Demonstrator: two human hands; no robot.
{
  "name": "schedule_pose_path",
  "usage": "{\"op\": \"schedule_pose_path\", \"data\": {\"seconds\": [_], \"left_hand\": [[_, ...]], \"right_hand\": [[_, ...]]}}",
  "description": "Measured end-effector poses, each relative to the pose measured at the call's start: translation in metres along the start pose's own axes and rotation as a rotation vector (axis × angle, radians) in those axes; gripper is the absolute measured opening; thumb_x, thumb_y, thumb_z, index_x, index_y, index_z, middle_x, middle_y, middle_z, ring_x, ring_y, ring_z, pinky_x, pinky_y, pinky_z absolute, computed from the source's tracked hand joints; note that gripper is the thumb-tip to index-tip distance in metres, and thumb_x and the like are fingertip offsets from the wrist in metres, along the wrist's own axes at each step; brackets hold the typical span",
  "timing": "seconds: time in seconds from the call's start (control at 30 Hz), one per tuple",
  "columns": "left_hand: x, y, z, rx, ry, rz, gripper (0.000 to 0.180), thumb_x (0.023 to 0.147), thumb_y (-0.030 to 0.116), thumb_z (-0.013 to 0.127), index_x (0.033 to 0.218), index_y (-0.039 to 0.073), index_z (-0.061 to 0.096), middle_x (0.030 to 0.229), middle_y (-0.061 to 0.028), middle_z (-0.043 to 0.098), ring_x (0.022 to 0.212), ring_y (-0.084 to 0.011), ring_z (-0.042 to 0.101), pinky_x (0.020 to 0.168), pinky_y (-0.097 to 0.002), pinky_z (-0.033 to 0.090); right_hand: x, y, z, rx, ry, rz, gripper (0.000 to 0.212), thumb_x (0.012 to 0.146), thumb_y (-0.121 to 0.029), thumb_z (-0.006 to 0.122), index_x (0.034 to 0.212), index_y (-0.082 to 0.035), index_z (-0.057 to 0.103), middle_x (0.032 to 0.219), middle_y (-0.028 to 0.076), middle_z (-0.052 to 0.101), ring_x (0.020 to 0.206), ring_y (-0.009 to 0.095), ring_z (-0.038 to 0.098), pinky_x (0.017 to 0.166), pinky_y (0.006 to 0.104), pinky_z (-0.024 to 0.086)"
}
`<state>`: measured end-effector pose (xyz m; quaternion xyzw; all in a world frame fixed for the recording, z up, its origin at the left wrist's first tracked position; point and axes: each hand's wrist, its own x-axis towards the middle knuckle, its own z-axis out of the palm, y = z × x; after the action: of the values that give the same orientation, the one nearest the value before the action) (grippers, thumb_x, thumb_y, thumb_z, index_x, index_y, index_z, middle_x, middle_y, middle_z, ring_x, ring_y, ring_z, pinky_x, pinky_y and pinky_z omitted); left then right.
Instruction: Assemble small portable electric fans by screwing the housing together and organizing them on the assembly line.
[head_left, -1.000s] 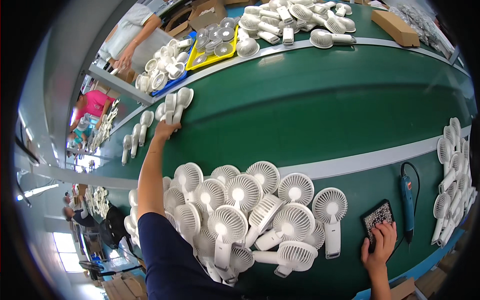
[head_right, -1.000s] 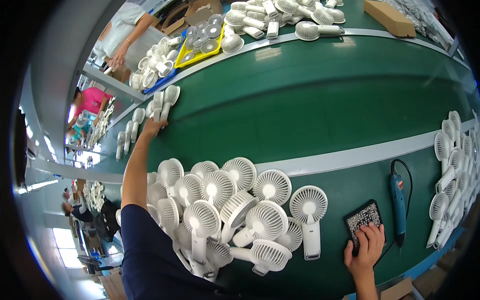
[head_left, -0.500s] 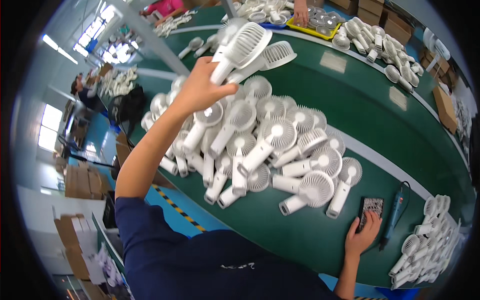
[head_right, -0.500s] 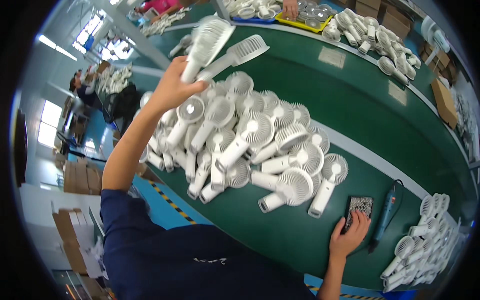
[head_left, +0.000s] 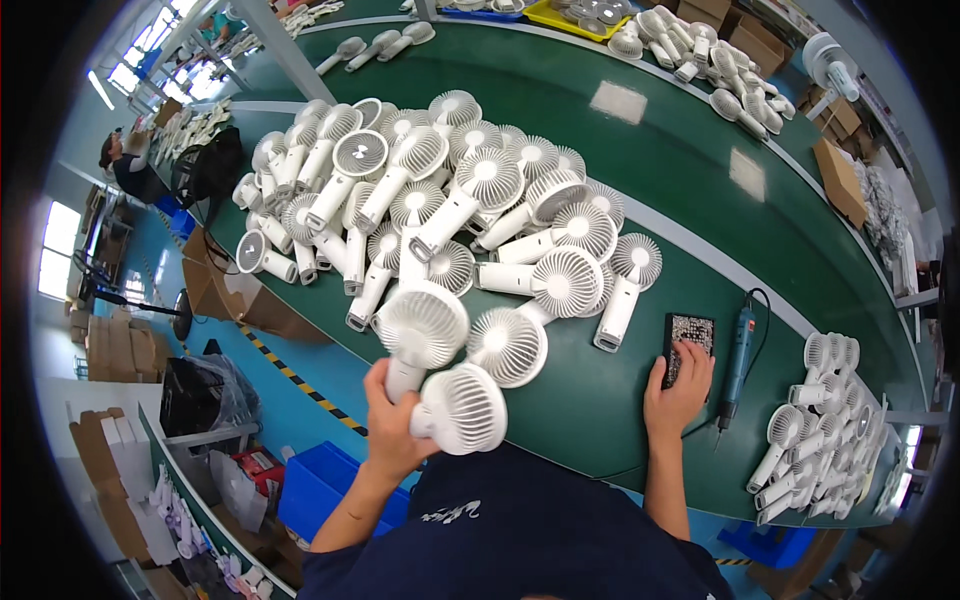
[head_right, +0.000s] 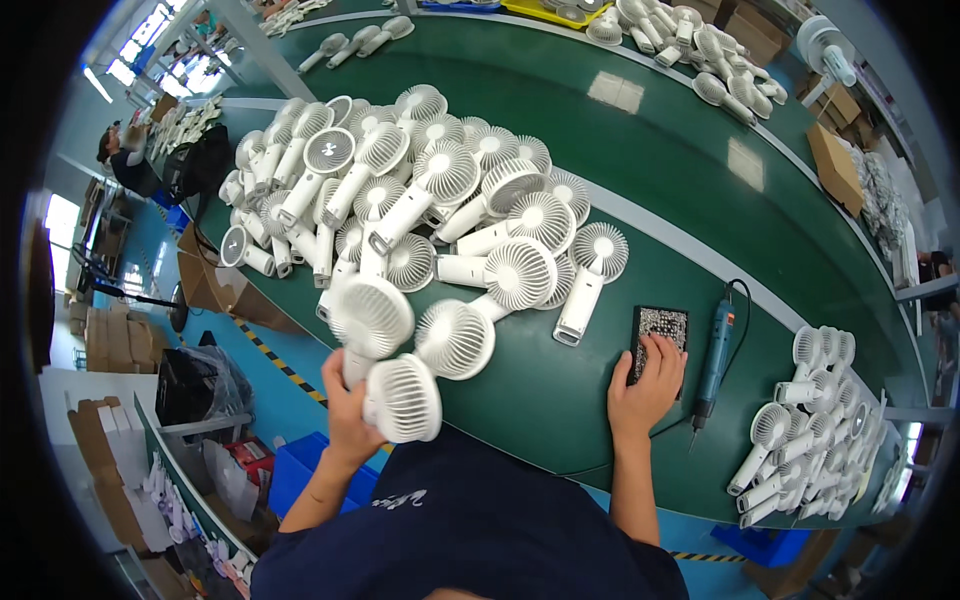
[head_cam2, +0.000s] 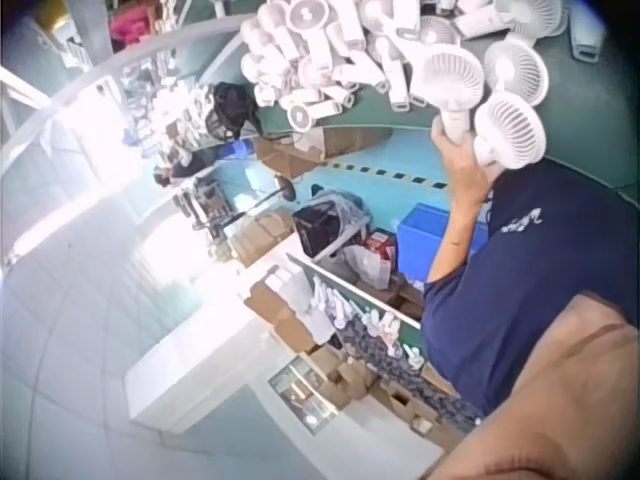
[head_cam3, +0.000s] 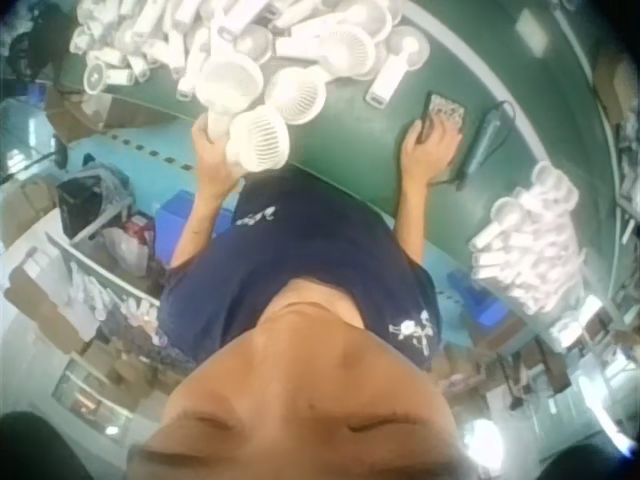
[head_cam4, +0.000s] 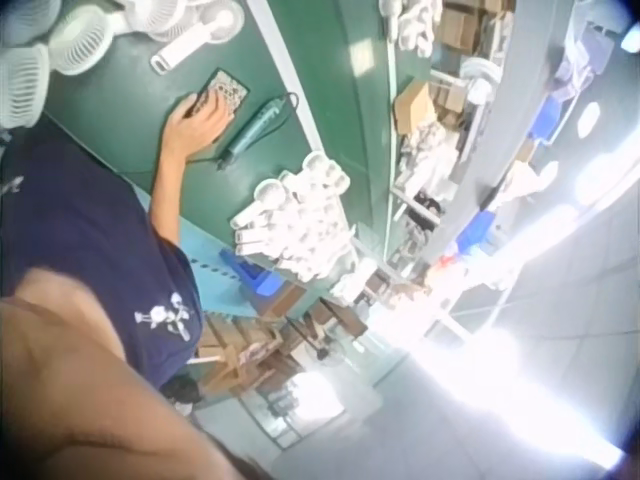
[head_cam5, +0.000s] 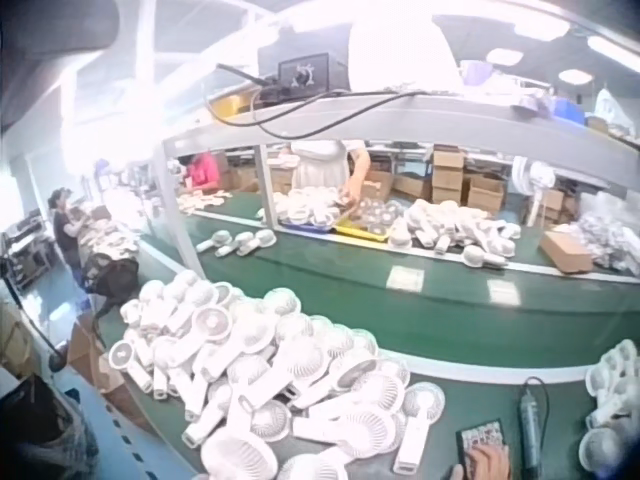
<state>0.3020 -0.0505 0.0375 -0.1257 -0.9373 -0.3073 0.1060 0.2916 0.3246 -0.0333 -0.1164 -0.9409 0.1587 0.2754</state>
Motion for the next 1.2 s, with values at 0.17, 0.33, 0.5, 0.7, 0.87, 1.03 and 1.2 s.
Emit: {"op": "schedule_pose_path", "data": {"seconds": [0.17, 0.33, 0.5, 0.7, 0.87, 1.03, 1.2], "left_hand": [[-0.008, -0.011, 0.026, 0.000, -0.185, -0.015, 0.055, 0.061, 0.033, 0.091, 0.095, -0.001, 0.064, 0.135, -0.0305, 0.044, 0.119, -0.0492, 0.050, 0.097, -0.0512, 0.047], [0.018, -0.011, 0.032, 0.118, -0.301, -0.034, 0.057, 0.068, 0.028, 0.088, 0.112, 0.005, 0.061, 0.141, -0.0264, 0.042, 0.132, -0.0472, 0.039, 0.107, -0.0545, 0.033], [0.031, -0.009, 0.041, 0.141, -0.295, 0.020, 0.057, 0.070, 0.027, 0.088, 0.117, 0.007, 0.062, 0.150, -0.0281, 0.035, 0.137, -0.0480, 0.034, 0.108, -0.0571, 0.030], [0.041, -0.001, 0.049, 0.134, -0.217, -0.019, 0.051, 0.067, 0.026, 0.089, 0.110, 0.008, 0.068, 0.153, -0.0284, 0.034, 0.137, -0.0481, 0.036, 0.108, -0.0561, 0.031], [0.036, -0.006, 0.050, 0.117, -0.142, 0.041, 0.051, 0.065, 0.024, 0.089, 0.108, 0.006, 0.068, 0.150, -0.0264, 0.038, 0.136, -0.0466, 0.037, 0.109, -0.0561, 0.031], [0.039, -0.005, 0.044, 0.004, -0.057, -0.029, 0.050, 0.066, 0.017, 0.089, 0.108, 0.003, 0.066, 0.138, -0.0233, 0.048, 0.127, -0.0423, 0.047, 0.103, -0.0506, 0.039], [0.078, 0.006, 0.039, -0.026, 0.027, -0.212, 0.056, 0.073, 0.011, 0.085, 0.121, -0.001, 0.059, 0.118, -0.0194, 0.055, 0.104, -0.0369, 0.058, 0.092, -0.0411, 0.048]], "right_hand": [[0.000, -0.001, -0.002, -0.023, 0.020, -0.006, 0.030, 0.086, -0.012, 0.067, 0.115, -0.004, 0.065, 0.124, 0.013, 0.061, 0.129, 0.037, 0.052, 0.116, 0.0560, 0.033], [-0.002, 0.000, 0.001, 0.009, 0.020, 0.017, 0.030, 0.087, -0.013, 0.068, 0.115, -0.004, 0.065, 0.125, 0.013, 0.060, 0.129, 0.038, 0.051, 0.116, 0.0564, 0.033], [-0.001, 0.001, -0.002, 0.001, -0.006, 0.035, 0.031, 0.087, -0.015, 0.068, 0.116, -0.004, 0.065, 0.126, 0.013, 0.061, 0.129, 0.038, 0.051, 0.115, 0.0562, 0.033], [0.001, -0.001, 0.000, -0.026, -0.020, 0.049, 0.029, 0.087, -0.015, 0.068, 0.114, -0.004, 0.066, 0.126, 0.012, 0.062, 0.128, 0.037, 0.052, 0.114, 0.0557, 0.034], [0.004, -0.004, -0.001, -0.020, -0.023, 0.052, 0.030, 0.087, -0.014, 0.068, 0.114, -0.004, 0.066, 0.127, 0.012, 0.062, 0.127, 0.037, 0.053, 0.115, 0.0559, 0.034], [0.004, -0.003, -0.001, -0.027, -0.031, 0.059, 0.030, 0.086, -0.013, 0.068, 0.114, -0.003, 0.066, 0.127, 0.013, 0.061, 0.127, 0.037, 0.054, 0.115, 0.0558, 0.035], [0.004, -0.003, -0.001, -0.022, -0.038, 0.060, 0.029, 0.086, -0.013, 0.068, 0.114, -0.003, 0.066, 0.126, 0.014, 0.061, 0.126, 0.037, 0.054, 0.114, 0.0559, 0.036]]}}
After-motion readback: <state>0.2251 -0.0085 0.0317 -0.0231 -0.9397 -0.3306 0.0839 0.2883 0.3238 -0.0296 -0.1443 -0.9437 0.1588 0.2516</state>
